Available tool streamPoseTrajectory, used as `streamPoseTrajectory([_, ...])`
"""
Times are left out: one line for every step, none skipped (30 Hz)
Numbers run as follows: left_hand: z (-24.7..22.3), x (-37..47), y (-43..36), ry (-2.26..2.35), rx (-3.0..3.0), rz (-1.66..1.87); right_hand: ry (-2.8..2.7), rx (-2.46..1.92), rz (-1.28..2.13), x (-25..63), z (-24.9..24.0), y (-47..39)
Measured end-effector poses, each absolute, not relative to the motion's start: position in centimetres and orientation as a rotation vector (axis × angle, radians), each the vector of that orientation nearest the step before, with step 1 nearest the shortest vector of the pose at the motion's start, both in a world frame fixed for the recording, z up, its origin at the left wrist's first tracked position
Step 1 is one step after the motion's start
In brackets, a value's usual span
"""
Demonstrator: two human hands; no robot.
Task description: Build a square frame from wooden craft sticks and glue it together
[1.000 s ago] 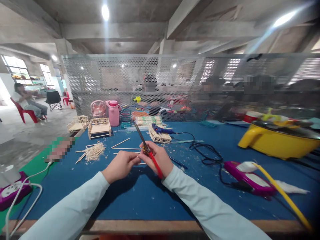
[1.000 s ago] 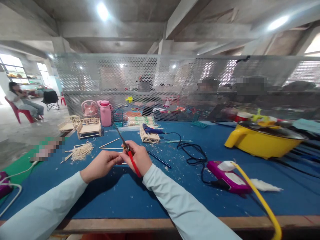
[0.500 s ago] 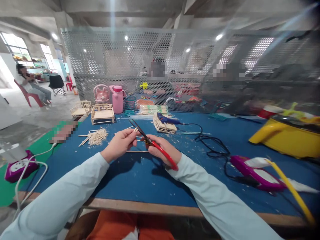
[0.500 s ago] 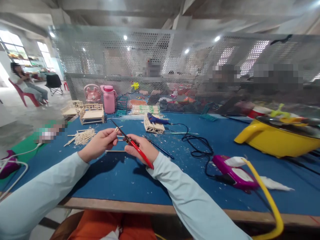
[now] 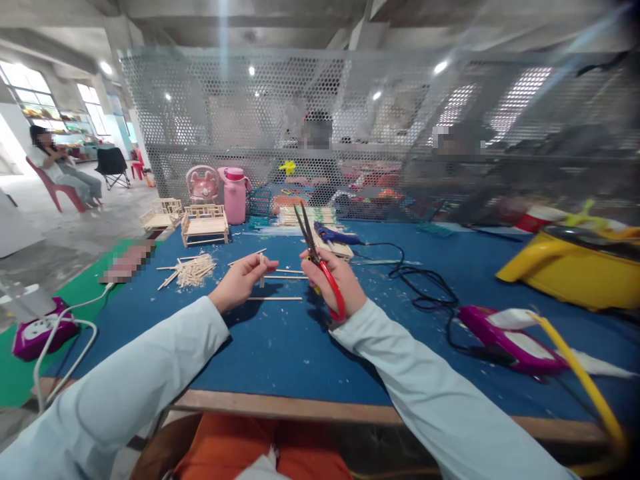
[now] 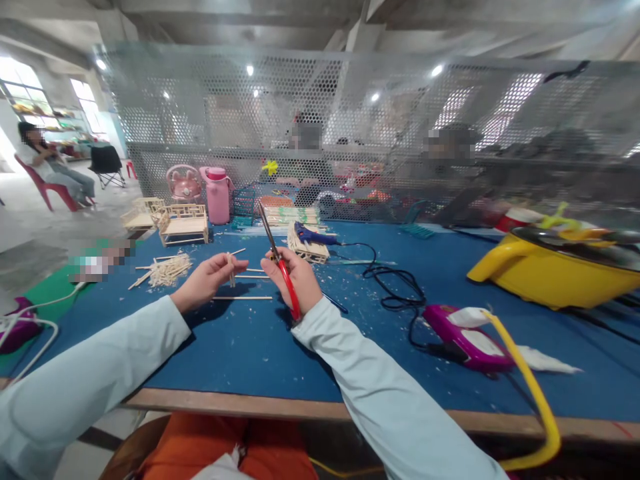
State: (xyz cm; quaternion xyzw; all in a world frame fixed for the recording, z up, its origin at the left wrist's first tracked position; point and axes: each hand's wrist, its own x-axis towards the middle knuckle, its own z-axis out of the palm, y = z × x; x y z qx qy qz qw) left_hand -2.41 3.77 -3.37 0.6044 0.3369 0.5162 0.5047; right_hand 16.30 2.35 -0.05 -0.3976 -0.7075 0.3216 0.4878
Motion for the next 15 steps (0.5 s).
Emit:
streamPoseTrajectory([-3.8, -2.6, 4.1, 0.879, 1.577, 1.162, -1.711, -0.963, 0.783, 16.3, -0.1, 2.4])
streamPoseTrajectory([-4.1, -2.8, 4.3, 0.936, 1.673, 1.082, -1.710, -0.961, 0.788, 16.4, -0.2, 2.5])
streamPoseTrajectory([-4.3, -3.0, 4.5, 0.982, 1.742, 1.039, -1.711, -0.959, 0.795, 16.4, -0.2, 2.5])
streamPoseTrajectory([-4.4, -3.1, 4.5, 1.010, 1.783, 1.040, -1.713, -0.958, 0.802, 16.4, -0.2, 2.4])
streamPoseTrajectory([-4.4, -3.2, 4.5, 1.023, 1.799, 1.076, -1.714, -0.954, 0.807, 16.4, -0.2, 2.4])
streamPoseTrajectory([-4.3, -3.3, 4.4, 1.032, 1.804, 1.120, -1.716, -0.950, 0.812, 16.4, -0.2, 2.3])
streamPoseTrajectory([-4.3, -3.4, 4.3, 1.044, 1.811, 1.141, -1.719, -0.945, 0.818, 16.4, -0.2, 2.2])
streamPoseTrajectory([-4.2, -3.5, 4.3, 1.062, 1.823, 1.124, -1.724, -0.940, 0.823, 16.3, -0.1, 2.1])
streamPoseTrajectory([-4.1, -3.5, 4.3, 1.088, 1.840, 1.080, -1.730, -0.937, 0.827, 16.2, -0.1, 2.1])
streamPoseTrajectory([-4.0, -3.5, 4.3, 1.119, 1.856, 1.033, -1.739, -0.934, 0.831, 16.2, -0.1, 2.0])
streamPoseTrajectory([-3.9, -3.5, 4.3, 1.145, 1.862, 0.996, -1.749, -0.933, 0.831, 16.1, -0.1, 2.0])
streamPoseTrajectory([-3.8, -3.5, 4.2, 1.154, 1.848, 0.982, -1.759, -0.934, 0.824, 16.1, -0.1, 1.9])
streamPoseTrajectory([-3.7, -3.4, 4.1, 1.144, 1.807, 0.994, -1.769, -0.938, 0.810, 16.0, -0.1, 1.9])
streamPoseTrajectory([-3.5, -3.3, 3.9, 1.113, 1.737, 1.018, -1.780, -0.948, 0.791, 16.0, -0.1, 1.9])
streamPoseTrajectory([-3.2, -3.1, 3.7, 1.063, 1.640, 1.041, -1.795, -0.962, 0.773, 16.1, -0.1, 2.0])
